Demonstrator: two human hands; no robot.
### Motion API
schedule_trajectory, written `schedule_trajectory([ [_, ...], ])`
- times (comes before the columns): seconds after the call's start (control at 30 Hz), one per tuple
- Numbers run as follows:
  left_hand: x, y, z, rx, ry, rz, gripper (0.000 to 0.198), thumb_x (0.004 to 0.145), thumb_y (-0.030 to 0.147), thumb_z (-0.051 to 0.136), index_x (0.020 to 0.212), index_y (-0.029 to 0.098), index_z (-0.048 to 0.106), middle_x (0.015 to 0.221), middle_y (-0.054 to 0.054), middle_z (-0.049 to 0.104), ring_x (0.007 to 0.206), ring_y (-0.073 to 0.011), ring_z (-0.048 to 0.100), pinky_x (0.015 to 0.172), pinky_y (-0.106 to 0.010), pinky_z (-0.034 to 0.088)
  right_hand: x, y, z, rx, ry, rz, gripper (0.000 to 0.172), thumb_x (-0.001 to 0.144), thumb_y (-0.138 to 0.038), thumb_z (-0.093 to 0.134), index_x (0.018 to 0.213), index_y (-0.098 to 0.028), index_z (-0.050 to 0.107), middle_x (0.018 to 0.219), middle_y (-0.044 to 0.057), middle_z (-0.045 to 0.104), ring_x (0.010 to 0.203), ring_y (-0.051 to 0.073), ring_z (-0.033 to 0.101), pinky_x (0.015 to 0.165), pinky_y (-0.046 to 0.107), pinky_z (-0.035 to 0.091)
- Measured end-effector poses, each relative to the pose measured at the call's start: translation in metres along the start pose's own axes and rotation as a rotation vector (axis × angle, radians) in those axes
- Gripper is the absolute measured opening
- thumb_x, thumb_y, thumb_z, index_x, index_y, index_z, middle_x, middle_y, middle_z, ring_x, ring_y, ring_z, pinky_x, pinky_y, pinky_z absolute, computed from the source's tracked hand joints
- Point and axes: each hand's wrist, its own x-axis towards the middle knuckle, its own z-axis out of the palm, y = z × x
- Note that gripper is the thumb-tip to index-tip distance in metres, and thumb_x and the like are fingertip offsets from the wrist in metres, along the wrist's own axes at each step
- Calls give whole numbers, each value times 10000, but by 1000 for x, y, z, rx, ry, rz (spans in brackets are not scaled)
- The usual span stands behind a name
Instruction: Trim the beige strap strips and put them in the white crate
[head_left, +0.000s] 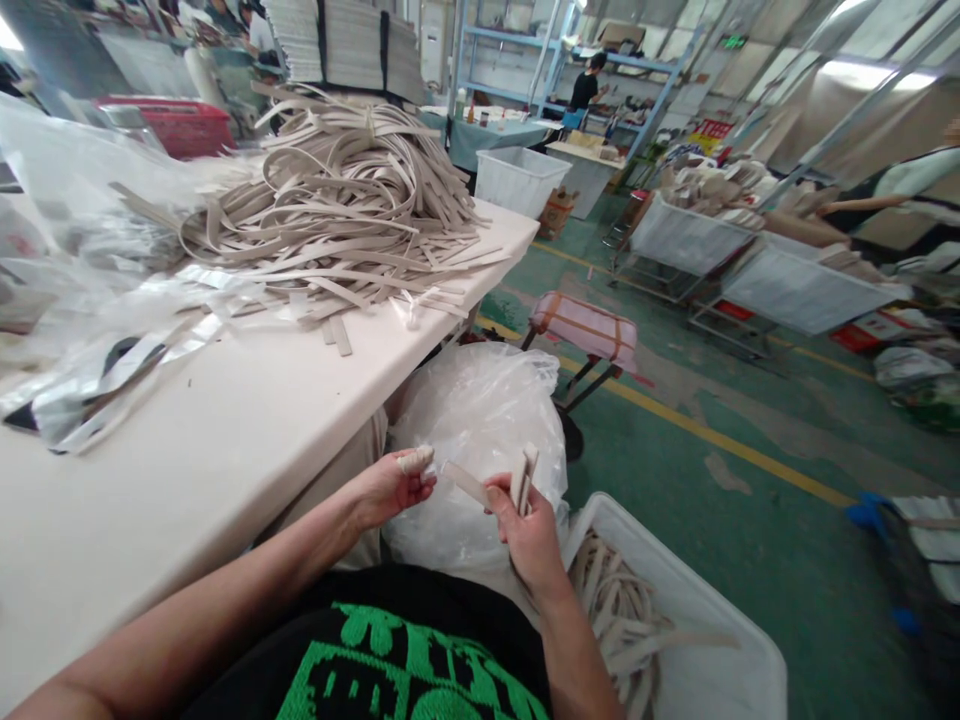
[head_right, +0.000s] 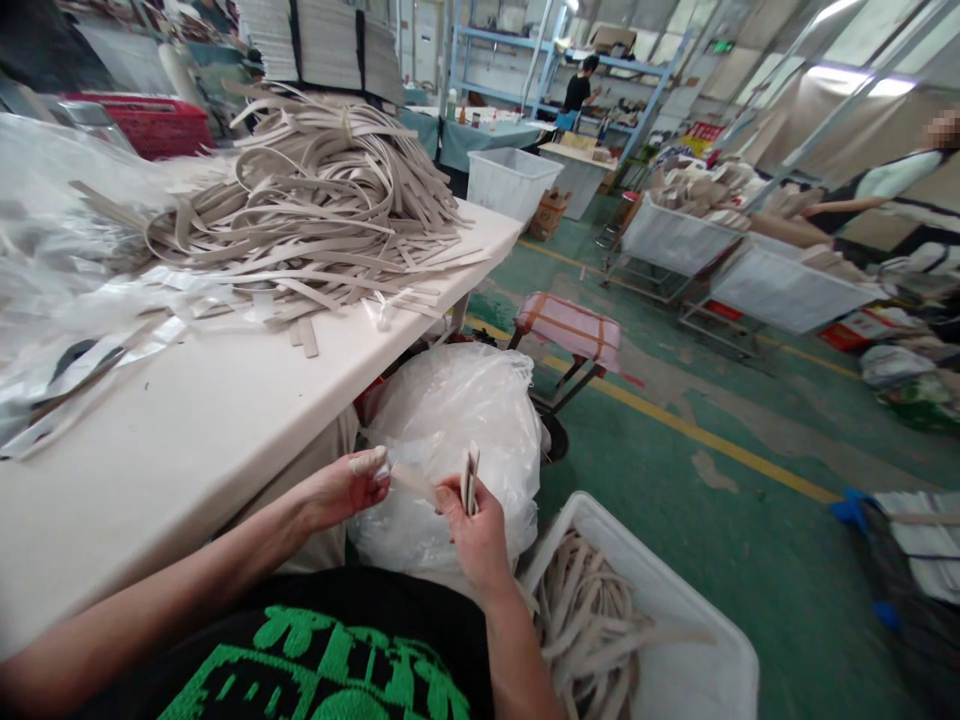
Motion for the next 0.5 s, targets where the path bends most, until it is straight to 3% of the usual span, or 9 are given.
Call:
schedule_trajectory([
  [0.2, 3, -4, 7, -31, 5, 2, 231, 793, 310, 770, 788, 151, 602, 741, -17, 688, 616, -95, 647, 580, -184, 525, -22, 0, 5, -231, 29, -173, 247, 857, -422, 629, 797, -187, 670, 635, -9, 567, 584, 139, 492, 575, 252, 406],
  [0.5, 4, -7, 6, -55, 45, -12, 162, 864, 233, 689, 763, 128, 619, 683, -14, 665, 550, -94, 636, 554, -203, 544, -21, 2, 0, -354, 77, -281, 244, 902, -401, 584, 851, -176, 663, 672, -15, 594, 602, 129, 517, 605, 225, 421],
])
